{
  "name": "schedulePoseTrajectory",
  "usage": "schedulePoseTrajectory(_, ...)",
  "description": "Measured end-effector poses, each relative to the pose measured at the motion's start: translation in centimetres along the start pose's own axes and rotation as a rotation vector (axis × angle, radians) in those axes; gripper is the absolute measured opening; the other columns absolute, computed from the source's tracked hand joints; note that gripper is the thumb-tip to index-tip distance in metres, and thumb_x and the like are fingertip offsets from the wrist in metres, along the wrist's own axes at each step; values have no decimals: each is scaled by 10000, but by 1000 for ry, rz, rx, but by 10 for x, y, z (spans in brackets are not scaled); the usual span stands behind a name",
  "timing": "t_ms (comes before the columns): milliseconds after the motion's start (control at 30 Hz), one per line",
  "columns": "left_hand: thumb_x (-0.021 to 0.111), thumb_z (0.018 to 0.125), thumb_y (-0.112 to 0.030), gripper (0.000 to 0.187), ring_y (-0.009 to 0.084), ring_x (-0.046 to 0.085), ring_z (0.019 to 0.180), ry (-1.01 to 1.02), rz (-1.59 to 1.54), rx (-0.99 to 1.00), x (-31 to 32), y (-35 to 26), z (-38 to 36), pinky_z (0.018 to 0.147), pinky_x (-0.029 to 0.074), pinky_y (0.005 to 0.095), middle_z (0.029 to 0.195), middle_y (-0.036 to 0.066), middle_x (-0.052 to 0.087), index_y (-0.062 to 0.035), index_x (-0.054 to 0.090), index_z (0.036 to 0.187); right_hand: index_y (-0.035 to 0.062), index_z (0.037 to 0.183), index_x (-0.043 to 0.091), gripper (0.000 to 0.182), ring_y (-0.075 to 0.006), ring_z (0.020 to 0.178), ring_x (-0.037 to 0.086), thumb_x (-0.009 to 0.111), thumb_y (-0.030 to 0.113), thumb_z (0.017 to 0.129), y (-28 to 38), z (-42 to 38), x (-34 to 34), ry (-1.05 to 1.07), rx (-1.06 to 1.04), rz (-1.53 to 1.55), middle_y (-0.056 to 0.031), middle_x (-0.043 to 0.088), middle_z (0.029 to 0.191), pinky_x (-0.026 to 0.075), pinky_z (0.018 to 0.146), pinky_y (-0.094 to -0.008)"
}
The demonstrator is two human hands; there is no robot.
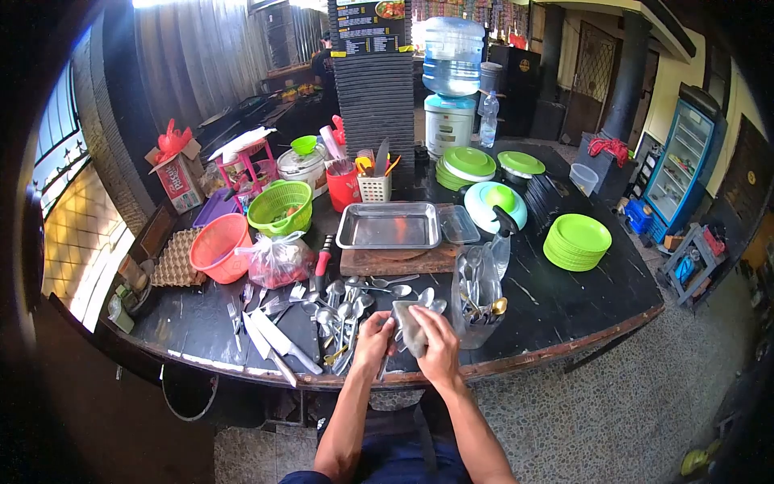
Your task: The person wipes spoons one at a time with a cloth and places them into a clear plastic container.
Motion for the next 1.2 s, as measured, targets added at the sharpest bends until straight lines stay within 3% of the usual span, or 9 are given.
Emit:
schedulePoseTrajectory(133, 422, 1039, -59, 260, 69, 551, 608, 17, 172, 86, 8, -10, -13, 503, 437, 228, 836, 28, 643, 12, 611, 1203, 32, 1210, 719, 437, -342, 936, 691, 647, -37, 785, -14, -18, 15, 179, -128, -119, -138, 710, 1202, 564, 832, -419)
schedulePoseTrajectory(233, 464, 996, -13, 242, 141, 608, 653, 59, 290, 196, -3, 8, -2, 581, 503, 285, 890, 73, 683, 39, 607, 1184, 29, 1185, 737, 404, -327, 888, 685, 622, -21, 801, -24, -24, 17, 189, -178, -161, -129, 713, 1221, 557, 769, -399)
schedulePoseTrajectory(300, 509, 957, -20, 227, 242, 677, 683, 4, 607, 486, -4, 7, -4, 632, 526, 389, 830, 176, 694, 37, 575, 1167, 28, 1173, 741, 397, -325, 882, 686, 624, -23, 797, -26, -27, 16, 204, -179, -187, -124, 719, 1213, 552, 759, -394)
schedulePoseTrajectory(467, 502, 942, 20, 231, 401, 728, 911, 26, 725, 445, 5, -14, -19, 750, 545, 435, 900, 244, 706, 35, 561, 1165, 90, 1194, 744, 429, -296, 848, 651, 610, -12, 799, -40, -21, 13, 113, -191, -256, -36, 712, 1238, 552, 774, -391)
schedulePoseTrajectory(533, 498, 953, 30, 223, 306, 731, 824, 42, 642, 442, 5, -9, -15, 710, 535, 394, 875, 198, 716, 24, 555, 1168, 59, 1176, 740, 447, -307, 920, 683, 620, -71, 766, -30, -13, 9, 123, -124, -235, -85, 718, 1217, 561, 836, -391)
schedulePoseTrajectory(633, 481, 1007, 29, 160, 148, 633, 719, 157, 447, 368, 3, -8, -11, 645, 504, 306, 817, 84, 666, 5, 529, 1157, -19, 1173, 713, 501, -271, 1117, 685, 522, -175, 737, -23, 5, 6, -220, 170, 123, -167, 722, 1181, 523, 977, -383)
schedulePoseTrajectory(733, 507, 1028, -5, 79, 69, 538, 688, 129, 382, 292, 8, -25, -20, 608, 442, 268, 800, 62, 674, -6, 524, 1105, -8, 1188, 721, 281, -151, 1063, 658, 628, -28, 924, -21, 11, 5, -155, 619, 549, -65, 730, 1143, 506, 943, -300)
schedulePoseTrajectory(900, 536, 1025, 8, 191, 56, 480, 671, 7, 140, 295, 16, -20, -20, 562, 390, 242, 804, 54, 616, -34, 371, 1113, -9, 1223, 709, 261, -110, 1001, 646, 639, 60, 981, 4, 8, 12, 16, 593, 508, -69, 734, 1107, 514, 891, -271)
schedulePoseTrajectory(1200, 608, 1027, -80, 260, 63, 515, 635, -124, 123, 293, 10, -19, -20, 526, 387, 231, 792, 67, 648, -60, 380, 1150, -39, 1220, 694, 333, -115, 933, 659, 681, 212, 1001, 13, -13, 28, 37, 587, 448, -101, 753, 1019, 534, 821, -300)
Point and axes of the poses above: each hand's wrist, its own z-axis towards the middle knuckle, its own x-axis out of the palm, y = z × x, the point moved 1 cm from there along z, towards the middle knuckle
